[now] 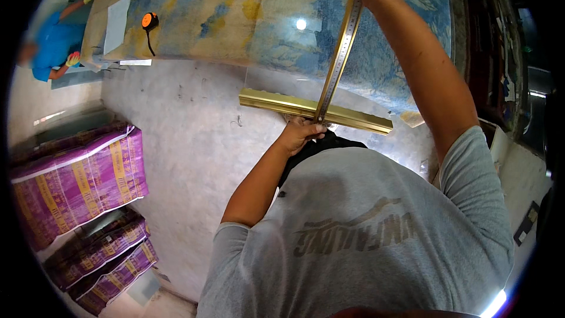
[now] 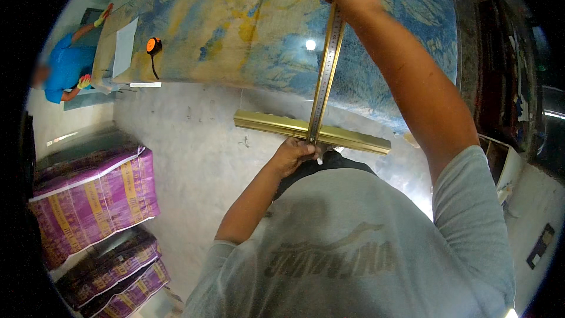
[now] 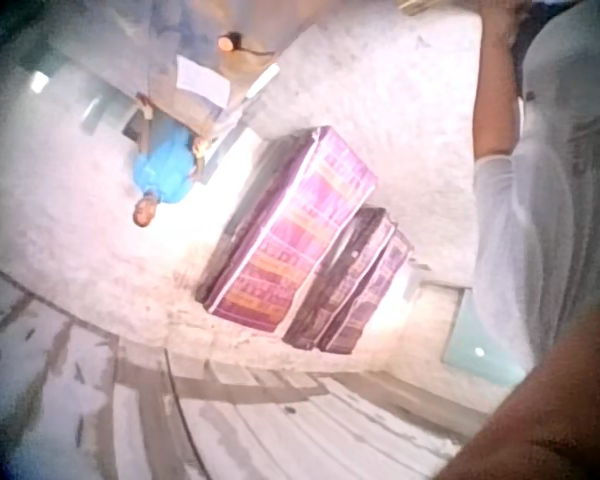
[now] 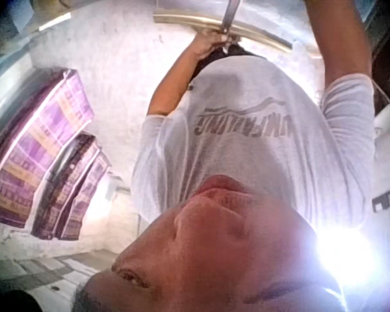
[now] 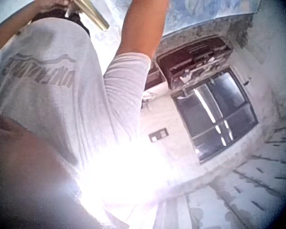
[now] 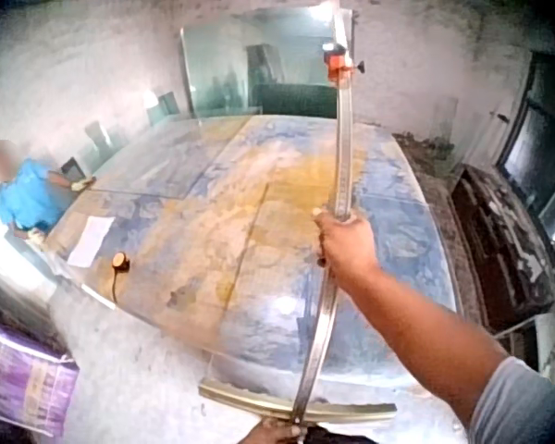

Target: The person measures a large sheet of glass on a workbench using a tape measure and a metal ruler. They then move to a stack of wrapped glass panels and measure their dimensions. The person returns to the workbench to measure the glass again.

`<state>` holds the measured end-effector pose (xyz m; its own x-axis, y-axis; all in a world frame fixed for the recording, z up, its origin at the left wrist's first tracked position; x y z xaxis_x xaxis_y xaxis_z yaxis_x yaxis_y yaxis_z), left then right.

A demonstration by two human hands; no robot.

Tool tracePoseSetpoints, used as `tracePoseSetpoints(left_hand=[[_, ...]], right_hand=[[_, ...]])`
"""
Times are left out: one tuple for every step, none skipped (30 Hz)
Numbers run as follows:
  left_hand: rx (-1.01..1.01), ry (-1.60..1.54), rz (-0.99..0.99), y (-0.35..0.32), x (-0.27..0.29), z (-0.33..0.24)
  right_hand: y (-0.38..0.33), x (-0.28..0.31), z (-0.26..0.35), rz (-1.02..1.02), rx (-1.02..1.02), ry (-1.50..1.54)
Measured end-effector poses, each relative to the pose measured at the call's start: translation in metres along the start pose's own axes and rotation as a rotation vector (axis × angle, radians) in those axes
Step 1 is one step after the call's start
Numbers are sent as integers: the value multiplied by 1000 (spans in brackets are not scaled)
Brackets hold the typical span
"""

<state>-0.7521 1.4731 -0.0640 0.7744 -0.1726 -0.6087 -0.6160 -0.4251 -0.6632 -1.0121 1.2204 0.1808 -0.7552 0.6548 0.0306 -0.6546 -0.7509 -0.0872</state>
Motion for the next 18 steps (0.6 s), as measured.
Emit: tracePoseSetpoints(left_hand=[[16, 18, 6, -1, -3, 0], [38, 8, -4, -1, -6, 0], [60, -1, -14, -2, -8, -1], [80, -11, -26, -2, -9, -3], [90, -27, -34, -2, -9, -2], [85, -34, -32, -2, -8, -1], [80, -36, -30, -5, -10, -4], [76, -39, -28, -7, -10, -7], [94, -23, -35, -10, -10, -11], [98, -28, -29, -10, -9, -13], [103, -32, -21, -10, -9, -13], [108, -36, -14, -10, -9, -14], [125, -37, -18, -9, -10, -17], [143, -37, -21, -9, -12, -20], [161, -37, -25, -9, -12, -22], [163, -37, -31, -7, -12, -22], [166, -37, -36, -5, -11, -21], [167, -38, -42, -4, -9, -21]], right_hand=[[8, 0, -6, -9, -9, -9], [16, -1, -12, -19, -17, -17], [21, -1, -17, -29, -25, -26], [25, -2, -21, -55, -63, -50], [28, -3, -25, -81, -100, -74], [31, -4, -30, -108, -138, -98], [33, -5, -32, -110, -137, -97], [35, -6, -36, -113, -136, -96], [37, -7, -40, -116, -136, -95], [41, -8, -45, -113, -155, -83], [48, -10, -52, -110, -174, -72], [53, -11, -58, -108, -193, -61], [60, -12, -65, -100, -193, -56], [65, -14, -71, -93, -194, -51], [71, -14, -76, -85, -194, -46], [73, -17, -77, -81, -197, -71], [75, -20, -78, -76, -201, -96], [77, -23, -79, -71, -204, -121]])
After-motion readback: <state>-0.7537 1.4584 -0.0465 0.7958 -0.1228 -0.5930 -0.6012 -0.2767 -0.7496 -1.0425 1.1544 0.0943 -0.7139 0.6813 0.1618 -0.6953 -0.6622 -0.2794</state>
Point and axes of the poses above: each hand's wrist, its own y-axis towards the middle knuckle, its own x-axis out of the back of the hand, z = x × y, the point moved 3 cm from there along y, towards the middle knuckle, and after that the axes turned 4 degrees about -z, right-handed, at the moved point
